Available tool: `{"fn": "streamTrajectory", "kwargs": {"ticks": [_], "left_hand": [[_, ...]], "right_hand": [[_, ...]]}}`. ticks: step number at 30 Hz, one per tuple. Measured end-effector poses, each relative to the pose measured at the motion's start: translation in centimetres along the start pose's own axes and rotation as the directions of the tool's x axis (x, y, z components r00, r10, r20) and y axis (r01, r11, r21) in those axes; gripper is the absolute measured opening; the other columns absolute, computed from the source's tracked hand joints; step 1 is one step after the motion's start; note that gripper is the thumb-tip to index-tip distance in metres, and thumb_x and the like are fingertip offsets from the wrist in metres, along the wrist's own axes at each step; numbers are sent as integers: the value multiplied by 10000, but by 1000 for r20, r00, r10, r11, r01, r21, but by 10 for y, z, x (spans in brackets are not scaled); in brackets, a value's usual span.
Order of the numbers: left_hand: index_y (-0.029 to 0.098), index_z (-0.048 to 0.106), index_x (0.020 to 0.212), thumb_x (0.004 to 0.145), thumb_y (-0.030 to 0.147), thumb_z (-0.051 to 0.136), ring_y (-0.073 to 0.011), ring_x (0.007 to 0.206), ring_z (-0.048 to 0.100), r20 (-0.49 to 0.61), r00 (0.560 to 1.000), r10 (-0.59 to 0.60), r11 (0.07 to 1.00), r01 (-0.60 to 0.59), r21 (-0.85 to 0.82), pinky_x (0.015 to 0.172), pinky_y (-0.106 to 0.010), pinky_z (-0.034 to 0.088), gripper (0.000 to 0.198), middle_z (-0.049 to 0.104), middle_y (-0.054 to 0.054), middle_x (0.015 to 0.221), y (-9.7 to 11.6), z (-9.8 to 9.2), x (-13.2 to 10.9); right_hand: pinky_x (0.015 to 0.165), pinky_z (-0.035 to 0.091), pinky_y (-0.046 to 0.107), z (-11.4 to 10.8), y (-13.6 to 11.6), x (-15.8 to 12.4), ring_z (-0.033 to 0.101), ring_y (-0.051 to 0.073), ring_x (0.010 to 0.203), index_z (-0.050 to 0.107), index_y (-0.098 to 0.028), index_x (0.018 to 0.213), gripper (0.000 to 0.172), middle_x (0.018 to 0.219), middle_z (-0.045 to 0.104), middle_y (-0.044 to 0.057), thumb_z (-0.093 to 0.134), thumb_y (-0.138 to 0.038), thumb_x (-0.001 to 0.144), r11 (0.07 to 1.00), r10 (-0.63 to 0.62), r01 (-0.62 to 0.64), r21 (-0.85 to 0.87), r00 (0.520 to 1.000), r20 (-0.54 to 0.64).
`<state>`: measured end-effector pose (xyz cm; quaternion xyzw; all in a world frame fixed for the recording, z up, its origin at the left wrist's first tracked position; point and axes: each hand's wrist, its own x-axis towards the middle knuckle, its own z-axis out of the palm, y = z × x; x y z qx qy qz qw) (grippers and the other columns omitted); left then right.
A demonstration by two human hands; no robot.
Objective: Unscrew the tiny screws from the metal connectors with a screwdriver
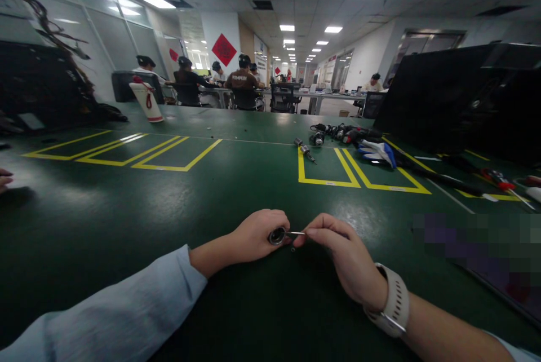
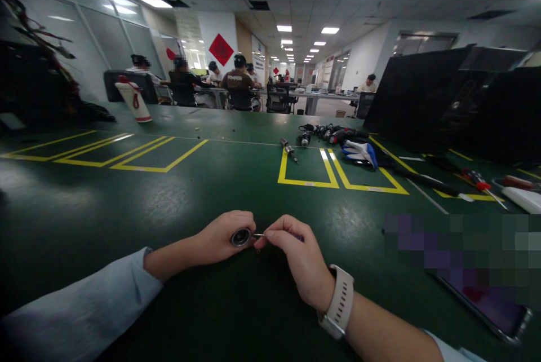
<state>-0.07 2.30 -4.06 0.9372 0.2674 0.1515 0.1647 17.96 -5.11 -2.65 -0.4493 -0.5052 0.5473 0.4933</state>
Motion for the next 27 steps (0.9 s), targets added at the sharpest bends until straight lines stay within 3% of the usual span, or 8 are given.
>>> {"fn": "streamTrajectory", "kwargs": {"ticks": [4,7,10,14,16,21,27], "left_hand": [[163,503,699,818,277,515,-117,633,500,-16,1000,10,999,-10,-38,587,-232,369,165,525,9,683,-2,1,1],[160,504,700,810,273,522,-115,629,500,-27,1000,2,998,-4,-58,585,-229,371,159,527,8,685,-1,1,1],[161,515,718,797,253,533,-117,643,509,-24,999,-21,997,19,-72,590,-227,377,123,537,7,700,0,0,1],[163,519,730,772,207,551,-117,647,508,-13,999,-45,997,44,-57,582,-223,377,69,535,9,711,1,-1,1],[162,519,729,778,212,547,-119,652,509,-4,999,-37,997,37,-61,585,-224,379,75,536,8,711,2,-2,1],[157,520,716,799,252,532,-119,649,510,-5,1000,-30,998,29,-64,591,-227,380,127,536,3,703,2,-1,2],[160,508,718,786,239,544,-115,636,502,-35,999,-32,997,30,-69,579,-222,368,110,527,10,689,-4,3,1]], "right_hand": [[810,385,357,0,3,3,604,187,763,598,-160,690,94,666,671,29,557,-223,746,985,91,-89,151,996,-10],[797,398,356,0,2,2,604,186,757,595,-161,696,103,671,666,31,548,-232,754,982,90,-89,167,996,1],[753,412,336,1,-2,-3,593,182,762,608,-171,712,110,717,662,27,548,-244,769,999,-12,12,-38,1000,9],[689,415,322,1,-6,-8,580,179,753,631,-182,732,129,774,654,29,545,-261,786,948,-107,124,-294,992,74],[718,416,332,0,-4,-7,589,184,768,626,-180,727,127,769,660,31,544,-254,788,967,-89,103,-234,994,69],[813,398,369,-1,1,2,611,191,766,595,-164,693,94,700,683,40,561,-233,746,989,70,-70,129,998,5],[809,403,352,-1,0,4,615,178,735,592,-159,669,85,689,694,52,590,-237,701,950,166,-160,267,986,-1]]}}
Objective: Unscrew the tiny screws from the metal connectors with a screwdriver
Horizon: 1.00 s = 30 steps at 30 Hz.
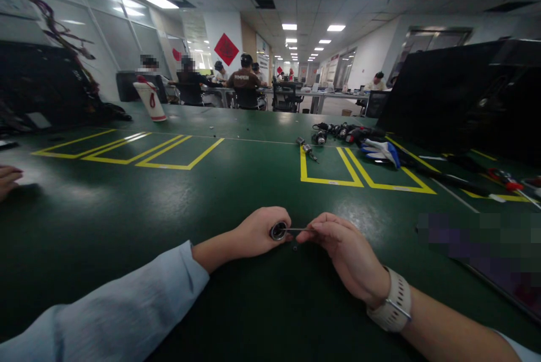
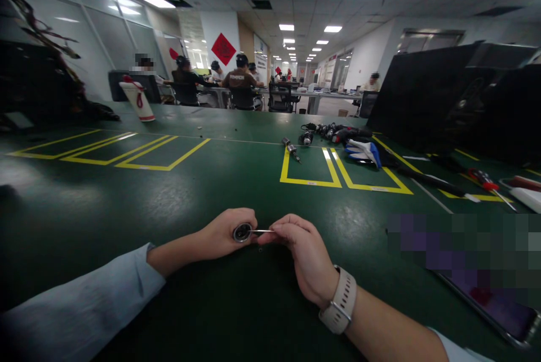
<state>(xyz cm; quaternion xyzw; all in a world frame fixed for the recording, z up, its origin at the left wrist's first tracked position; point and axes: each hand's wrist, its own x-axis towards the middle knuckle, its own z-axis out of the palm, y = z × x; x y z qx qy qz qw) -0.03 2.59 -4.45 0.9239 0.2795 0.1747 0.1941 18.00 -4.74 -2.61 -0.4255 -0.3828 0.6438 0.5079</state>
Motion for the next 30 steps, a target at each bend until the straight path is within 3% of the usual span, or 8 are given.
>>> {"fn": "streamTrajectory", "kwargs": {"ticks": [5,9,12,18,20,26,30], "left_hand": [[157,500,706,780,237,551,-111,627,497,-12,1000,-6,1000,6,-18,576,-220,373,120,522,13,676,1,-1,0],[156,512,718,786,243,545,-116,637,508,5,1000,-14,1000,14,-7,586,-225,382,115,535,7,686,5,-4,0],[157,524,732,790,239,543,-120,647,514,23,1000,-10,1000,10,7,589,-228,384,102,545,4,696,6,-5,-1],[158,518,714,787,236,542,-116,640,507,-6,1000,-11,1000,11,-16,585,-226,380,110,535,7,686,4,-3,0],[156,517,712,784,242,545,-114,636,507,-17,1000,-19,999,19,-26,584,-225,380,116,535,7,685,5,-4,0],[153,534,719,792,280,550,-116,633,513,18,999,-43,999,43,9,573,-226,376,148,550,4,690,6,-4,0],[160,537,750,780,260,564,-117,646,524,20,999,-36,999,35,14,569,-220,376,107,557,9,705,4,-3,-1]], "right_hand": [[832,403,366,-2,3,0,623,184,774,600,-157,712,94,728,696,51,565,-236,749,1000,-12,12,-23,1000,21],[814,407,367,-3,5,-3,618,190,800,611,-167,732,107,771,689,39,563,-249,781,966,-144,155,-209,987,66],[792,414,357,-3,4,-4,615,188,801,618,-172,729,104,777,687,36,570,-248,782,934,-176,201,-296,978,109],[817,408,369,-1,0,0,622,189,760,599,-161,683,108,701,688,45,583,-257,730,996,-30,32,-78,999,26],[822,405,366,0,1,0,618,183,769,600,-162,701,104,718,689,42,585,-260,734,998,-24,26,-58,999,37],[802,414,363,-4,8,-3,607,182,793,592,-172,739,98,742,674,30,546,-240,793,971,-153,170,-169,983,105],[738,428,346,-7,7,-5,594,179,749,587,-184,731,119,722,654,22,512,-228,812,885,-285,312,-346,950,129]]}}
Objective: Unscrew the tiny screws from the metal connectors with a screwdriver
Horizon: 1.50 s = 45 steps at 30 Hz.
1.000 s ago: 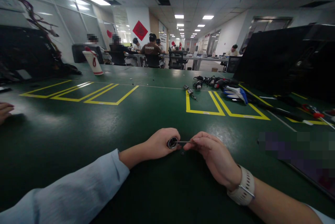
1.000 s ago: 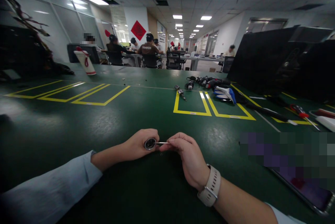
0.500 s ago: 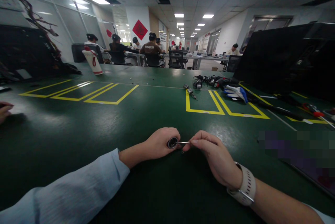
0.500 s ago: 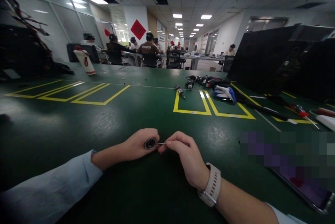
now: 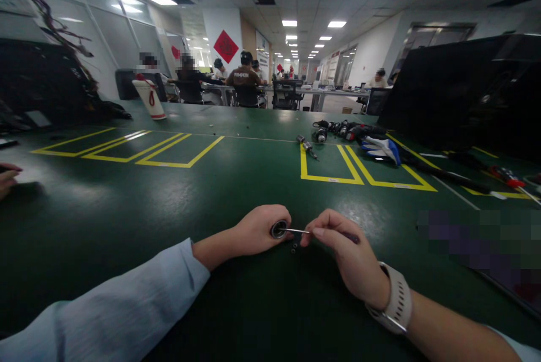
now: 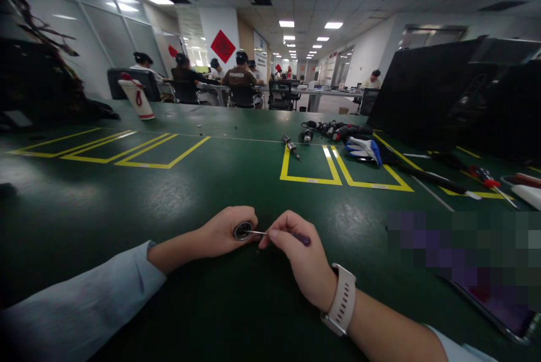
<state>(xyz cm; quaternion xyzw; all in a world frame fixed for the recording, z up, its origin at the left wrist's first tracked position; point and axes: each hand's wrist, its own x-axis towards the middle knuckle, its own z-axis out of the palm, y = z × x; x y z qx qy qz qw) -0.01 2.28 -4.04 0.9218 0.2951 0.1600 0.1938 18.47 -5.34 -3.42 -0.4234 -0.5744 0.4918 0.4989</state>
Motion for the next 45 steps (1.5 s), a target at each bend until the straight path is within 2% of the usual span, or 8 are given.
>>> {"fn": "streamTrajectory", "kwargs": {"ticks": [3,6,10,17,26,31,36,45], "left_hand": [[160,535,749,775,249,562,-119,635,524,-6,1000,-4,1000,4,21,561,-223,375,97,554,7,701,0,1,0],[164,532,748,753,210,571,-124,643,525,-18,1000,-1,999,2,50,574,-230,379,61,554,7,704,0,1,0],[168,533,754,753,206,566,-130,657,528,-20,1000,12,996,-11,89,601,-241,382,50,557,8,709,1,1,0],[164,529,755,770,238,569,-136,663,530,1,1000,-2,997,2,77,601,-243,380,85,558,4,715,2,0,0],[167,526,760,787,245,550,-130,664,519,9,1000,28,995,-29,97,596,-238,366,85,552,7,721,0,1,-1],[168,521,763,788,241,547,-134,679,522,19,1000,25,996,-26,86,617,-246,374,82,552,5,733,3,-1,-1],[167,523,762,794,256,547,-130,675,518,16,1000,24,998,-25,57,611,-243,369,97,549,7,732,2,-1,-1],[159,520,747,791,313,553,-120,640,509,-42,999,-30,1000,30,-4,581,-235,374,164,540,8,715,-2,1,-1]], "right_hand": [[697,430,337,1,-5,-4,572,180,756,596,-194,765,131,785,634,39,490,-237,830,961,-112,120,-248,993,48],[707,422,347,5,-11,-8,549,189,790,593,-200,818,129,829,608,56,465,-200,839,836,-253,302,-458,953,166],[738,408,359,7,-13,-11,541,197,815,586,-193,826,123,827,602,59,465,-172,833,751,-287,366,-550,930,227],[708,432,321,6,-11,-3,586,175,769,599,-189,751,159,774,639,23,479,-246,839,969,6,10,-247,998,63],[663,399,319,7,-11,-5,551,176,717,609,-177,737,180,738,608,32,486,-282,818,927,-63,70,-368,998,30],[733,404,335,4,-9,2,583,187,739,602,-170,672,153,698,659,36,518,-241,778,995,83,-85,-59,996,-38],[792,388,372,2,-6,8,594,204,741,593,-158,649,130,655,675,56,536,-231,740,955,239,-222,198,969,-67],[786,383,366,4,-1,7,583,194,746,594,-164,670,120,674,670,44,543,-238,750,934,218,-182,308,972,-86]]}}
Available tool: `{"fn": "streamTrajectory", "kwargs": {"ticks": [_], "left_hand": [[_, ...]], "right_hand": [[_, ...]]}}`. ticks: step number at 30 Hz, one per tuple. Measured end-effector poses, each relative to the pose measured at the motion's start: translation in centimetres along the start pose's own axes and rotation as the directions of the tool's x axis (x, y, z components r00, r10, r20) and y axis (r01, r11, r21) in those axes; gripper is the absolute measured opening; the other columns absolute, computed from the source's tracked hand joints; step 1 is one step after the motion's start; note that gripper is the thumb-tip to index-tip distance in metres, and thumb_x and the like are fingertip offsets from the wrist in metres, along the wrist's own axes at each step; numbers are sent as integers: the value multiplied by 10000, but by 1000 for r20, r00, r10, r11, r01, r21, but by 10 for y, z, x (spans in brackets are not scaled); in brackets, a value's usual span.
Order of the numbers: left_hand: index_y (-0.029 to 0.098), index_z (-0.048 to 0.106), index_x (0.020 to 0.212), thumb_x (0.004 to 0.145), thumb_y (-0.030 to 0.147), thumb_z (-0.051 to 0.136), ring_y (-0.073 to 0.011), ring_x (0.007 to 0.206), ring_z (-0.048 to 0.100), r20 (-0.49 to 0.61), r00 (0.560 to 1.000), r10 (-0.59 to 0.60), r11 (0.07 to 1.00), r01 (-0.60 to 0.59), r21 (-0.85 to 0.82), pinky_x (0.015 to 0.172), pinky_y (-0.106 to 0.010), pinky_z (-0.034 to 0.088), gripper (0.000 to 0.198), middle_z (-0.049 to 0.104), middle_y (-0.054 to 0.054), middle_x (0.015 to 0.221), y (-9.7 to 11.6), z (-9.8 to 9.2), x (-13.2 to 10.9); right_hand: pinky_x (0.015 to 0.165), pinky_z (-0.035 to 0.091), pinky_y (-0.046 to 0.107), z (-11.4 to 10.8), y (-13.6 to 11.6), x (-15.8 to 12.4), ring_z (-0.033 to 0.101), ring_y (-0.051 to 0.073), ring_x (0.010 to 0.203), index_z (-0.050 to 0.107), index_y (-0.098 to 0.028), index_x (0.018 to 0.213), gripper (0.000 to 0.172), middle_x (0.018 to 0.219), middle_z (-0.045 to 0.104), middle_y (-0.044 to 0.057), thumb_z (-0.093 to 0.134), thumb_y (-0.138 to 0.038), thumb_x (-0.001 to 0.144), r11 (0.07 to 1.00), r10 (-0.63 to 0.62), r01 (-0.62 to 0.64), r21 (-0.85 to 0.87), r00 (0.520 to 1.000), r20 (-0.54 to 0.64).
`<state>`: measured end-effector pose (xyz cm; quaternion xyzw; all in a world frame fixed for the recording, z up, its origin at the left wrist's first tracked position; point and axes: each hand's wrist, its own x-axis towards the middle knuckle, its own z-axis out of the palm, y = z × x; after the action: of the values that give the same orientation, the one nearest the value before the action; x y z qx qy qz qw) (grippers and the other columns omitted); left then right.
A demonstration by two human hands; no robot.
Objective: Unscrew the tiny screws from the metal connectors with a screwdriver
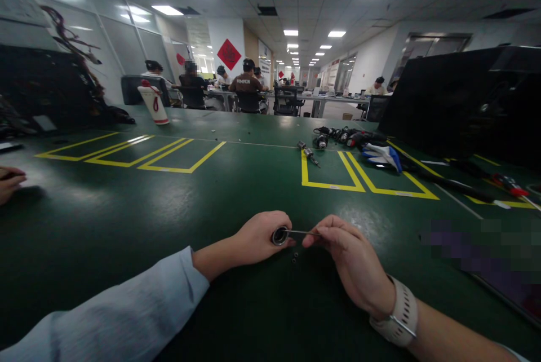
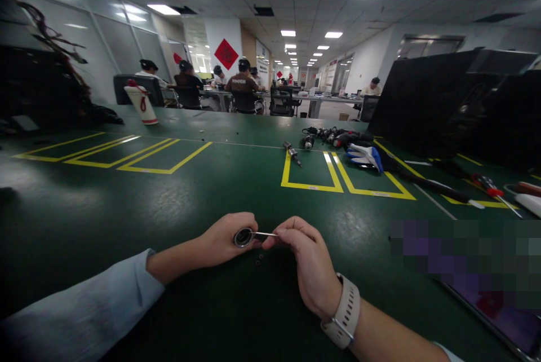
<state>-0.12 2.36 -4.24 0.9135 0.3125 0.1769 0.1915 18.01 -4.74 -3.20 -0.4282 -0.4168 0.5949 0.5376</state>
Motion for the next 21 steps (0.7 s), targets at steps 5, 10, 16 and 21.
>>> {"fn": "streamTrajectory", "kwargs": {"ticks": [5,10,16,21], "left_hand": [[159,526,750,785,294,557,-115,628,510,-7,1000,0,1000,0,0,564,-230,369,144,540,11,710,1,0,-1],[160,524,743,768,320,586,-111,615,503,-49,999,-21,1000,20,-18,556,-228,369,173,538,14,701,2,-1,-1],[167,518,727,756,346,600,-108,604,493,-83,995,-61,998,60,-15,548,-229,362,199,528,21,687,1,0,-1],[167,522,751,724,412,626,-111,606,483,-56,996,-75,997,75,-10,537,-229,355,268,523,22,696,1,0,0]], "right_hand": [[771,382,366,0,0,-2,574,191,737,586,-173,680,123,668,660,28,543,-251,764,997,-17,18,-79,1000,15],[754,381,351,-1,-2,-1,572,184,726,581,-177,672,116,656,653,20,548,-246,759,989,-51,54,-137,998,19],[740,375,342,-3,-3,-2,567,175,705,576,-179,663,118,635,642,11,535,-229,761,977,-96,101,-187,995,34],[711,368,354,-5,-4,-1,549,177,650,565,-180,637,120,583,613,6,515,-219,739,976,-100,100,-192,995,10]]}}
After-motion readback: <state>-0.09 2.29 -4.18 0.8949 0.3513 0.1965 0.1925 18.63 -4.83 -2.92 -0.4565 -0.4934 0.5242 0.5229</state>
